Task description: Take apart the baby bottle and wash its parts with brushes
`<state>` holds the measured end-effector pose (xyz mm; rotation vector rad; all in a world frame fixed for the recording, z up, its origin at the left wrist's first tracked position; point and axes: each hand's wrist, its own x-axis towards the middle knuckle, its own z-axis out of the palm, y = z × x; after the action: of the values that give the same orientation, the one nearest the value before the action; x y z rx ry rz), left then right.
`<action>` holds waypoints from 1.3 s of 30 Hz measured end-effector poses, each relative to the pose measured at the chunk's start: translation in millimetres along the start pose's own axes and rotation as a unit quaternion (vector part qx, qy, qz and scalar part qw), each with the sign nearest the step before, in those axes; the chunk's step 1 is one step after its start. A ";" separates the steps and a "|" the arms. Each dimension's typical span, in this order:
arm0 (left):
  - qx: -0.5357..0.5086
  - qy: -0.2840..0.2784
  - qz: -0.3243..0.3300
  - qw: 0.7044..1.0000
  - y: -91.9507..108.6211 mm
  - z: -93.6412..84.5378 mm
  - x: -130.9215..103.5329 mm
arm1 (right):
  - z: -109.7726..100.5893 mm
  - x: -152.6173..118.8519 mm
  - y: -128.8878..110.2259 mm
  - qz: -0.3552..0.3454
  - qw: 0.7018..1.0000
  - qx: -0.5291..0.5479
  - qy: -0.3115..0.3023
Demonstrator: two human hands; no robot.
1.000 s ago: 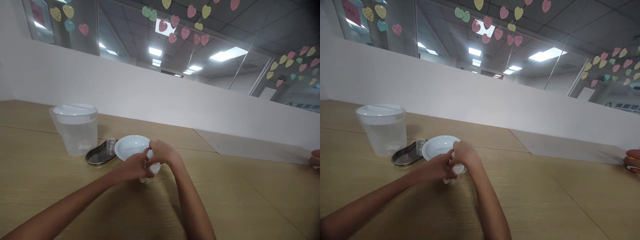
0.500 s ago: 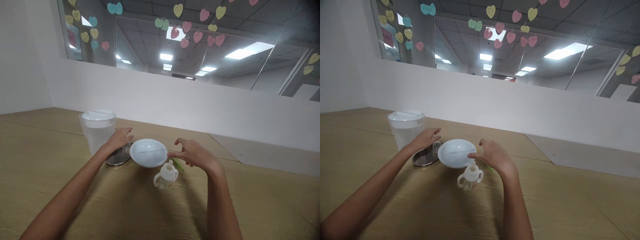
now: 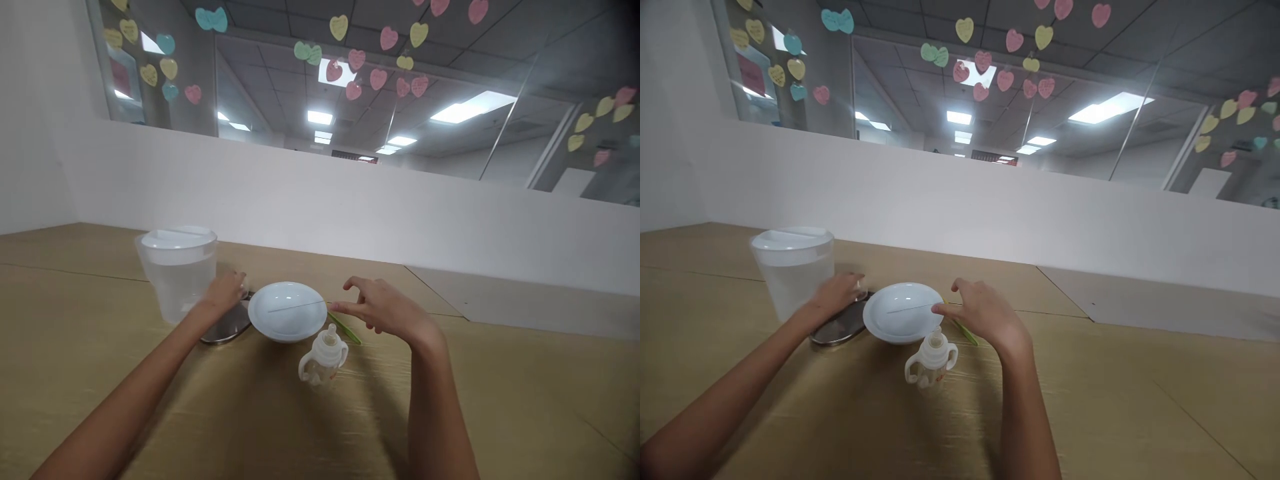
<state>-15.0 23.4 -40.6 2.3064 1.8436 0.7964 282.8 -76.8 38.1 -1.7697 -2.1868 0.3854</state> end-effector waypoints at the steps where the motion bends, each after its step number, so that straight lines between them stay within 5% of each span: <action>1: 0.013 0.020 0.004 1.000 10.9 -9.5 -1.8 | -1.7 -1.6 1.1 0.003 1.000 -0.002 0.011; 5: -0.012 0.128 0.105 0.986 68.7 -31.9 -22.4 | -8.1 -6.9 3.2 -0.008 0.998 0.016 0.059; 11: -0.139 0.040 0.183 0.972 125.8 -8.2 -49.7 | -11.2 -6.7 -0.6 -0.148 0.984 0.096 0.030; 18: -0.158 -0.088 0.191 0.965 127.6 11.7 -50.9 | -4.1 3.8 0.5 -0.175 0.983 0.054 0.017; 31: -0.205 -0.158 0.207 0.943 120.3 21.5 -46.0 | 4.2 18.0 1.3 -0.143 0.984 0.025 -0.108; 39: -0.220 -0.163 0.207 0.939 123.7 20.1 -48.6 | 9.6 22.3 -0.3 -0.139 0.985 -0.013 -0.102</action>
<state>96.8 -50.3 -28.0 2.3582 0.9423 0.7156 274.4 -55.1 30.8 -1.4630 -2.5489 0.4913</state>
